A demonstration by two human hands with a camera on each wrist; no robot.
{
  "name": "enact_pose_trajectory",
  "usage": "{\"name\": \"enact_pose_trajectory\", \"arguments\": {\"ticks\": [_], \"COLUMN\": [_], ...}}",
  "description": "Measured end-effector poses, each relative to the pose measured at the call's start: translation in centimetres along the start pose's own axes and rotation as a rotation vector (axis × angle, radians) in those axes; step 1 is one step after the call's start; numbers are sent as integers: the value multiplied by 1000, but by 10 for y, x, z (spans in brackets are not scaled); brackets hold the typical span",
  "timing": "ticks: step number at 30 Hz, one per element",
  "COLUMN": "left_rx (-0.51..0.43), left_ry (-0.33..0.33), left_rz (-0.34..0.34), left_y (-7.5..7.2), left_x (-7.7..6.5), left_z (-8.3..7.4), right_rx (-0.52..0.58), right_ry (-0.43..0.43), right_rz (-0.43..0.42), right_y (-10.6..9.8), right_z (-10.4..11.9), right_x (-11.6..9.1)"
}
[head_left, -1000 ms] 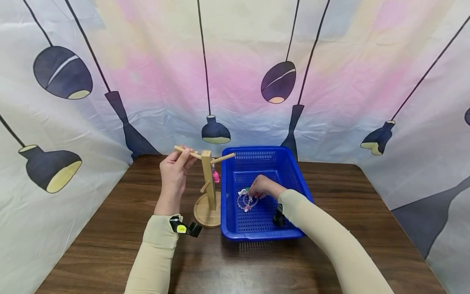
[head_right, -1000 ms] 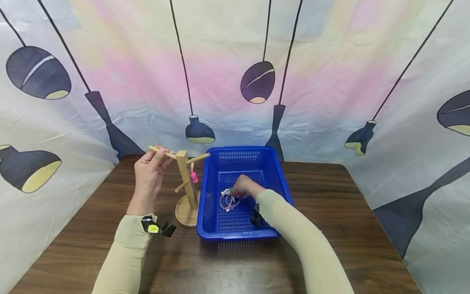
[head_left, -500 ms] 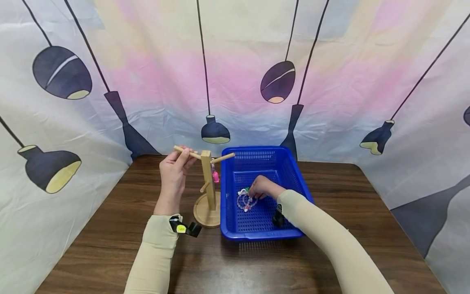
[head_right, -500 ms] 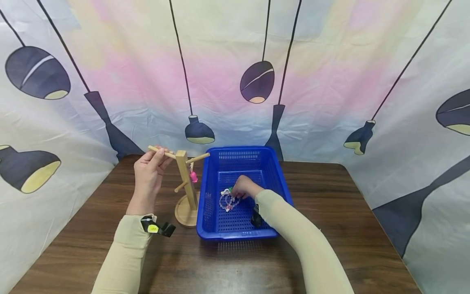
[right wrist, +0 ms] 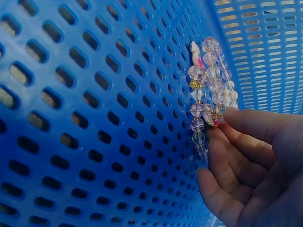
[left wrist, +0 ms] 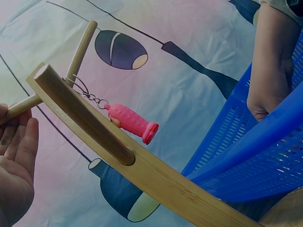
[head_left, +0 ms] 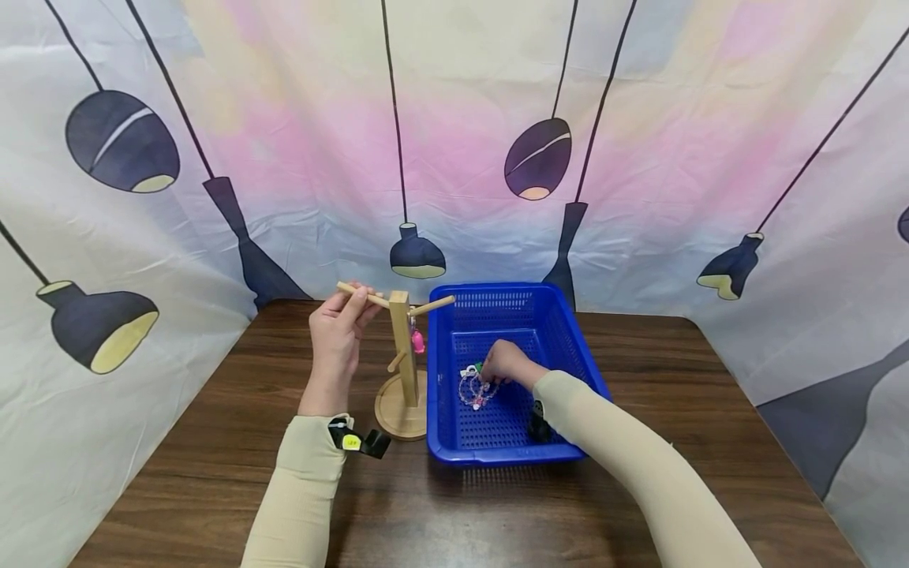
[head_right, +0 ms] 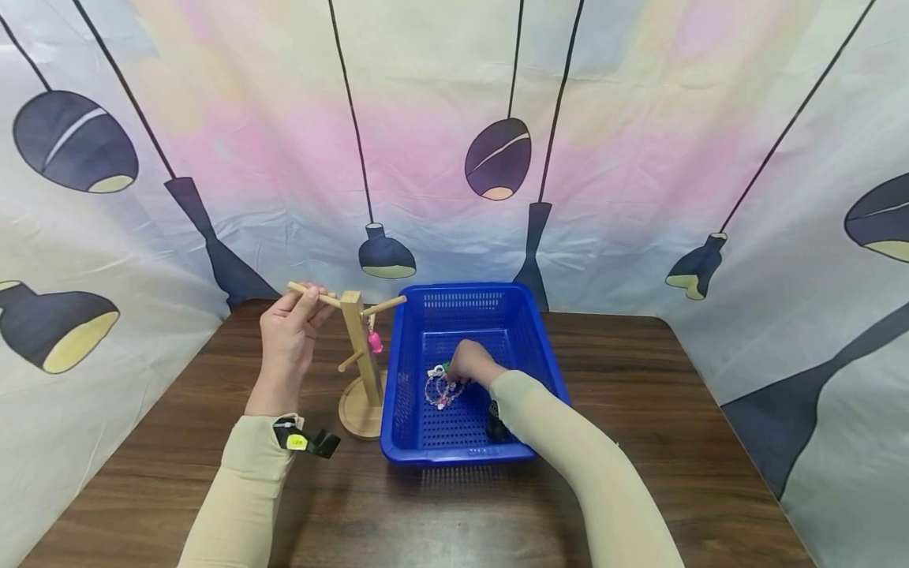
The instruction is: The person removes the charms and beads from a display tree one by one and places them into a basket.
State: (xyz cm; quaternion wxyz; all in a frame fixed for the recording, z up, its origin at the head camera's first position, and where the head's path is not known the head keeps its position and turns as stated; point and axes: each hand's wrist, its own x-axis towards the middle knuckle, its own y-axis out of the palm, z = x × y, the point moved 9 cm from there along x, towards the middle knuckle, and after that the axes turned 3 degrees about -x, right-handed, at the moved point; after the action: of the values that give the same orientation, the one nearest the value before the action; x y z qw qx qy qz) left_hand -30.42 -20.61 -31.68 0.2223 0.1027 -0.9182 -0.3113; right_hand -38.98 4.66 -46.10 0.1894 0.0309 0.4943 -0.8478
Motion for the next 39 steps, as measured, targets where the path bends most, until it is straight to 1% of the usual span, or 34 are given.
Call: {"name": "enact_pose_trajectory", "arguments": {"ticks": [5,10,18,28,36,39], "left_rx": [4,15,27,31,13,15], "left_ry": [1,-1,-2,-3,10,8], "left_rz": [1,1,1,5,14,14], "left_y": [0,0,0,0,0,0], "left_x": [-1,-1,0,0,0,1], "left_z": [0,0,0,1,0,0], "right_rx": [-29,-39,-75,-72,-67,-60], "right_ry": [-9,1,11,16,26,17], "right_rz": [-15,-13,-15,16,19,16], "right_y": [1,1,3,6,-1,-5], "right_z": [2,2,-1,-2,0,0], "right_x": [-1,-2,3,5,2,1]}}
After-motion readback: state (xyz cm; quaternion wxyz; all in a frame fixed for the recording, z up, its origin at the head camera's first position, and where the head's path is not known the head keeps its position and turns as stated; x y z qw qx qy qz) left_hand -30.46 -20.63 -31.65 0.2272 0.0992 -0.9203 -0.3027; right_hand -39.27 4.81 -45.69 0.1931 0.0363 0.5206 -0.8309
